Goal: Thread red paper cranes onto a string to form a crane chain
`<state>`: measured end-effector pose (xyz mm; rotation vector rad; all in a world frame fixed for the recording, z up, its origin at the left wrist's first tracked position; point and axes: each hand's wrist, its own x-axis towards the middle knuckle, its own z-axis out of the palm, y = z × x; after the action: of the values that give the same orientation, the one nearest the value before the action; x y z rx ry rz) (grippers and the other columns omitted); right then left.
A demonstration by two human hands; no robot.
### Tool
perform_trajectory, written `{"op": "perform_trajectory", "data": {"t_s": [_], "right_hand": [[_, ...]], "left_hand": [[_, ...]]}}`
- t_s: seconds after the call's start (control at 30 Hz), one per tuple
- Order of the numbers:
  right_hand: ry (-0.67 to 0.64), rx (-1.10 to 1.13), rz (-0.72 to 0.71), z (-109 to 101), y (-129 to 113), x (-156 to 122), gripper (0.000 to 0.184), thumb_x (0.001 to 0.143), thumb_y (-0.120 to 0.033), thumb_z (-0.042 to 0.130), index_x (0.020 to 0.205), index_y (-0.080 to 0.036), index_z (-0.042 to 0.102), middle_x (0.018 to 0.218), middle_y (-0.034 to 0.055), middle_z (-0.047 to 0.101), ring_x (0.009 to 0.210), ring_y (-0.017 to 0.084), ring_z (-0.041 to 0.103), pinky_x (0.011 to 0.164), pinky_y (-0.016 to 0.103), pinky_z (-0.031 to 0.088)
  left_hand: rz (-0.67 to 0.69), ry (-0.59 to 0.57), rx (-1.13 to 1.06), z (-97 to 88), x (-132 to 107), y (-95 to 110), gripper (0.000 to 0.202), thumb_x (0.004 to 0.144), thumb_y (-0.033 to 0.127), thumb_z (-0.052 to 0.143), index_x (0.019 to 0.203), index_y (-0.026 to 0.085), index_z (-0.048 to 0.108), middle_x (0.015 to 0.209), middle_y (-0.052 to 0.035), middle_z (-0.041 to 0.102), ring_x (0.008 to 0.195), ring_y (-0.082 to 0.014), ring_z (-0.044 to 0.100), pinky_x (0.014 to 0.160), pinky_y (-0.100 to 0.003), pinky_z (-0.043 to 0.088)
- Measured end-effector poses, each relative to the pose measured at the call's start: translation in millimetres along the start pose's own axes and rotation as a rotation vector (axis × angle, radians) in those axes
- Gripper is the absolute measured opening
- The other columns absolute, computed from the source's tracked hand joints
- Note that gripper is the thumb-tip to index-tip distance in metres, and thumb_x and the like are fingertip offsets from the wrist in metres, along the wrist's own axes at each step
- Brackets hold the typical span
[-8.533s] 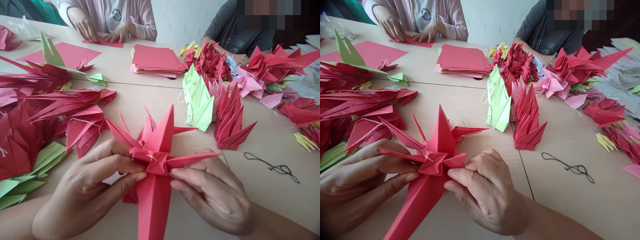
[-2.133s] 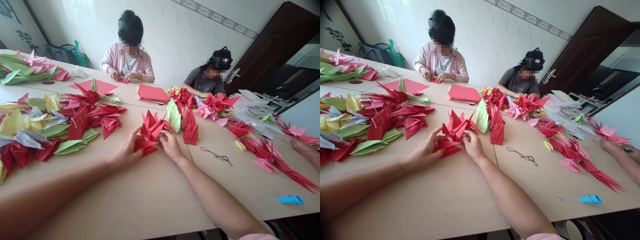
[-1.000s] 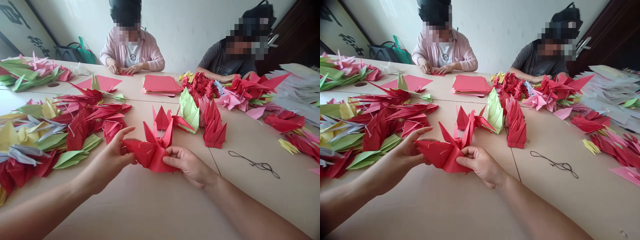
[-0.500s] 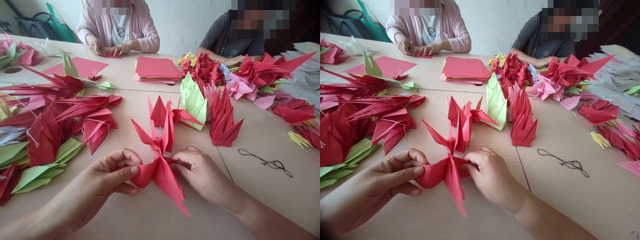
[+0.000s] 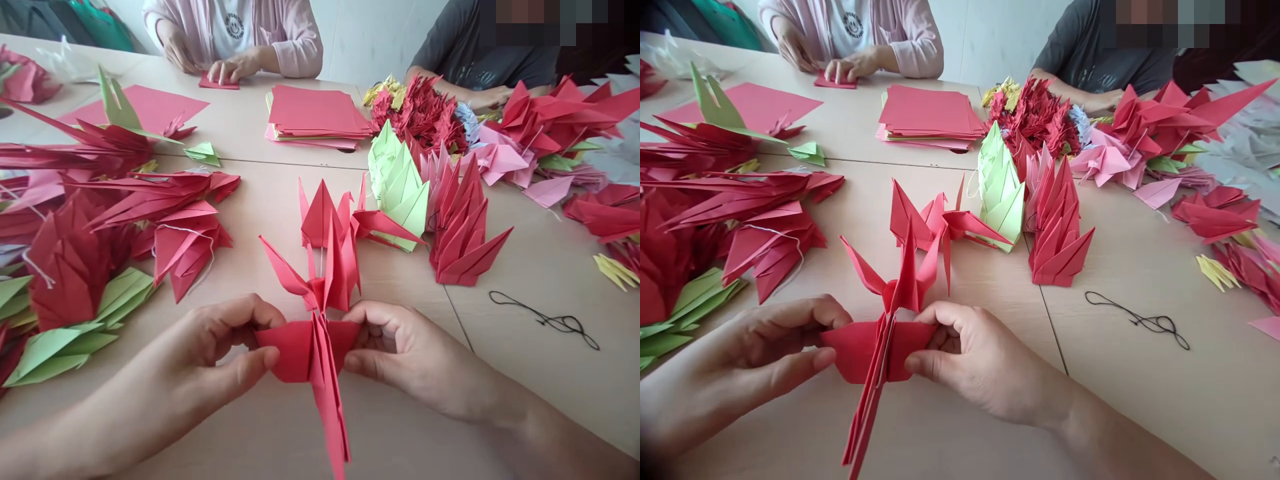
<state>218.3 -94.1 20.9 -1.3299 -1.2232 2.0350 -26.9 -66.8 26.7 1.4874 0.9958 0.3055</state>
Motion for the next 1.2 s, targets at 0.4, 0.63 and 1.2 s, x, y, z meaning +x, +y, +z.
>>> {"op": "perform_trajectory", "data": {"t_s": [0.4,0.63,1.2], "right_hand": [[0.060,-0.041,-0.011,15,-2,-6,0.040,0.067,-0.039,0.082,0.093,-0.023,0.057,0.092,-0.0010,0.066,0.094,0.021,0.063,0.080,0.033,0.051],[0.024,0.061,-0.059,14,-1,-5,0.033,0.069,-0.032,0.082,0.089,-0.024,0.057,0.079,-0.0076,0.060,0.076,0.010,0.057,0.068,0.020,0.046],[0.066,-0.331,-0.372,14,2,-7,0.027,0.080,-0.029,0.073,0.097,-0.026,0.053,0.093,-0.0021,0.058,0.085,0.011,0.057,0.073,0.022,0.050]], "left_hand": [[0.105,0.192,0.093,25.5,-2,-5,0.026,0.076,0.026,0.071,0.087,0.024,0.047,0.077,0.0044,0.049,0.063,-0.0118,0.047,0.054,-0.019,0.041],[0.353,0.013,0.289,24.6,-2,0,0.026,0.086,0.024,0.064,0.109,0.030,0.055,0.096,0.0021,0.066,0.080,-0.0135,0.061,0.074,-0.020,0.047],[-0.005,-0.008,-0.430,24.5,-3,0,0.015,0.079,0.017,0.068,0.087,0.026,0.058,0.083,0.0033,0.063,0.064,-0.0104,0.058,0.057,-0.017,0.047]]}}
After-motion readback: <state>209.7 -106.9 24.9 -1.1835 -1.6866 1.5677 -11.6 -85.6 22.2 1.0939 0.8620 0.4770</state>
